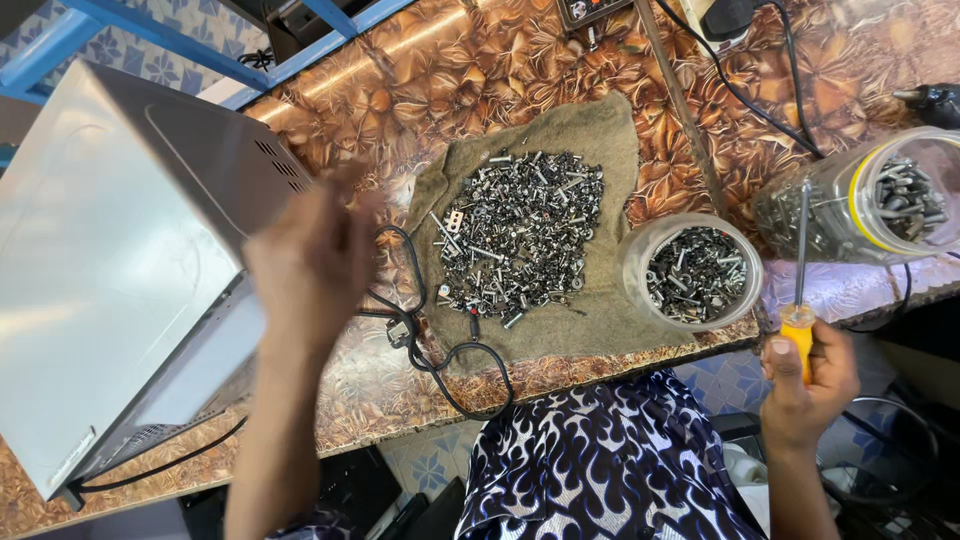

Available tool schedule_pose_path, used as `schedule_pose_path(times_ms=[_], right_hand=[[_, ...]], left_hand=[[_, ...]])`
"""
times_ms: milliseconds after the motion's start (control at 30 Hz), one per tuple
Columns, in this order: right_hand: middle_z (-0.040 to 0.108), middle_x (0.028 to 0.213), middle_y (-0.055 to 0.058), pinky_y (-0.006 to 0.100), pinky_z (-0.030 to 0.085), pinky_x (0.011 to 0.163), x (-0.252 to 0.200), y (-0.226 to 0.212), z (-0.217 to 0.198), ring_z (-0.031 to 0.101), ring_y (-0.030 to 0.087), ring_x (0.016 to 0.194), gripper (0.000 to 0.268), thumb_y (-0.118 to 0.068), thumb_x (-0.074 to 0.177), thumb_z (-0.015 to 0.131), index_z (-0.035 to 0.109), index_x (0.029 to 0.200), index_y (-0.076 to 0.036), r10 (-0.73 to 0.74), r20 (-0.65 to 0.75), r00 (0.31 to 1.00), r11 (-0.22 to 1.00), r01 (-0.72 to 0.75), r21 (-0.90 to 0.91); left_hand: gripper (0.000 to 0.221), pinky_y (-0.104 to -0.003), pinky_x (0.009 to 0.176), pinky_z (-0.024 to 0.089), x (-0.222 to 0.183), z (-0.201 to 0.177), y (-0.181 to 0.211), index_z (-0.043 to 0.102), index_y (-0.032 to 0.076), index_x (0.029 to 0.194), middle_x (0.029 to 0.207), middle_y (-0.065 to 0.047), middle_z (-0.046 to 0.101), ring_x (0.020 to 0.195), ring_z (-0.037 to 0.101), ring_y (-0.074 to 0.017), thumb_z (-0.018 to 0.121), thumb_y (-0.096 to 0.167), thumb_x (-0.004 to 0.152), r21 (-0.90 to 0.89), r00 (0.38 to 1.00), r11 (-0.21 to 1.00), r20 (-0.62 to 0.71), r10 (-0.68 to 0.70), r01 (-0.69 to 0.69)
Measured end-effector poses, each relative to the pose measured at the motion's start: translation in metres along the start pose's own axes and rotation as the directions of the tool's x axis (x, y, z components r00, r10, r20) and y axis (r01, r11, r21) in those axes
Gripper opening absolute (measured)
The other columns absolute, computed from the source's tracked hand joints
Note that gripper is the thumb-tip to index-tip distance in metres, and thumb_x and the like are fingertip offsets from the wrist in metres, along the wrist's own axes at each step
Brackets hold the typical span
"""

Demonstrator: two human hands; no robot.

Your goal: The person uses a screwdriver to loosen screws on the back of a microwave and then picks through a pile of screws on the workbench.

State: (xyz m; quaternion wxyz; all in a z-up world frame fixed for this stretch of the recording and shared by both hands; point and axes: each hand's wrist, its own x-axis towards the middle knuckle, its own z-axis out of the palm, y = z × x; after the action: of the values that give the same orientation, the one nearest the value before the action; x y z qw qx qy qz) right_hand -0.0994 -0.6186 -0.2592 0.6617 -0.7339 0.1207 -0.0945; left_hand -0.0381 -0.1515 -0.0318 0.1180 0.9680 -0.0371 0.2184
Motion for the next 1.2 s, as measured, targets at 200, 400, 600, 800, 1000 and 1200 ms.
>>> schedule_pose_path(times_ms=[200,400,600,800,1000,1200], right_hand=[[0.052,0.079,0.009,0.027,0.040,0.060,0.001,0.022,0.018,0.049,0.015,0.063,0.042,-0.032,0.108,0.058,0.038,0.132,-0.004,-0.064,0.028,0.998,0.998,0.064,0.001],[0.044,0.106,0.015,0.037,0.042,0.076,-0.006,0.055,0.034,0.047,0.024,0.086,0.039,-0.028,0.106,0.055,0.034,0.125,-0.001,-0.269,0.100,0.958,0.936,0.285,-0.205],[0.047,0.108,0.021,0.046,0.045,0.085,-0.005,0.078,0.038,0.053,0.035,0.096,0.046,-0.031,0.102,0.055,0.037,0.124,0.005,-0.452,-0.004,0.892,0.866,0.437,-0.244],[0.045,0.104,0.021,0.043,0.042,0.080,-0.002,0.072,0.044,0.049,0.033,0.089,0.050,-0.039,0.103,0.054,0.038,0.119,0.005,-0.513,0.013,0.858,0.819,0.493,-0.293],[0.045,0.128,0.037,0.056,0.044,0.104,-0.001,0.088,0.039,0.050,0.050,0.119,0.060,-0.022,0.102,0.052,0.031,0.146,0.013,-0.599,0.040,0.800,0.766,0.587,-0.262],[0.040,0.132,0.037,0.058,0.044,0.105,-0.001,0.092,0.038,0.048,0.051,0.120,0.061,-0.013,0.101,0.053,0.025,0.151,0.006,-0.655,0.052,0.754,0.721,0.644,-0.256]], left_hand=[[0.026,-0.027,0.045,0.066,-0.075,0.118,0.049,0.069,-0.002,0.116,0.092,-0.016,0.077,0.061,0.075,-0.0214,0.055,0.018,0.109,-0.244,0.926,0.967,0.377,0.019,0.080],[0.041,-0.026,0.047,0.059,-0.131,0.162,0.054,0.054,0.010,0.097,0.077,-0.005,0.061,0.053,0.061,-0.0170,0.068,0.048,0.100,-0.087,0.708,0.920,0.667,-0.231,0.382],[0.057,-0.031,0.052,0.060,-0.131,0.179,0.047,0.048,0.006,0.109,0.077,-0.008,0.065,0.056,0.060,-0.0190,0.084,0.044,0.085,-0.151,0.712,0.864,0.642,-0.283,0.480],[0.037,-0.024,0.044,0.049,-0.105,0.191,0.036,0.053,0.009,0.103,0.066,0.000,0.059,0.049,0.050,-0.0135,0.079,0.034,0.095,-0.249,0.691,0.818,0.685,-0.229,0.518],[0.005,-0.026,0.043,0.062,-0.082,0.191,0.030,0.068,0.009,0.106,0.092,-0.015,0.077,0.045,0.063,-0.0151,0.068,0.010,0.102,-0.283,0.794,0.831,0.544,-0.272,0.478],[0.024,-0.024,0.045,0.053,-0.085,0.183,0.020,0.073,0.009,0.121,0.111,-0.013,0.077,0.041,0.048,-0.0077,0.066,0.001,0.099,-0.411,0.765,0.733,0.603,-0.228,0.542]])
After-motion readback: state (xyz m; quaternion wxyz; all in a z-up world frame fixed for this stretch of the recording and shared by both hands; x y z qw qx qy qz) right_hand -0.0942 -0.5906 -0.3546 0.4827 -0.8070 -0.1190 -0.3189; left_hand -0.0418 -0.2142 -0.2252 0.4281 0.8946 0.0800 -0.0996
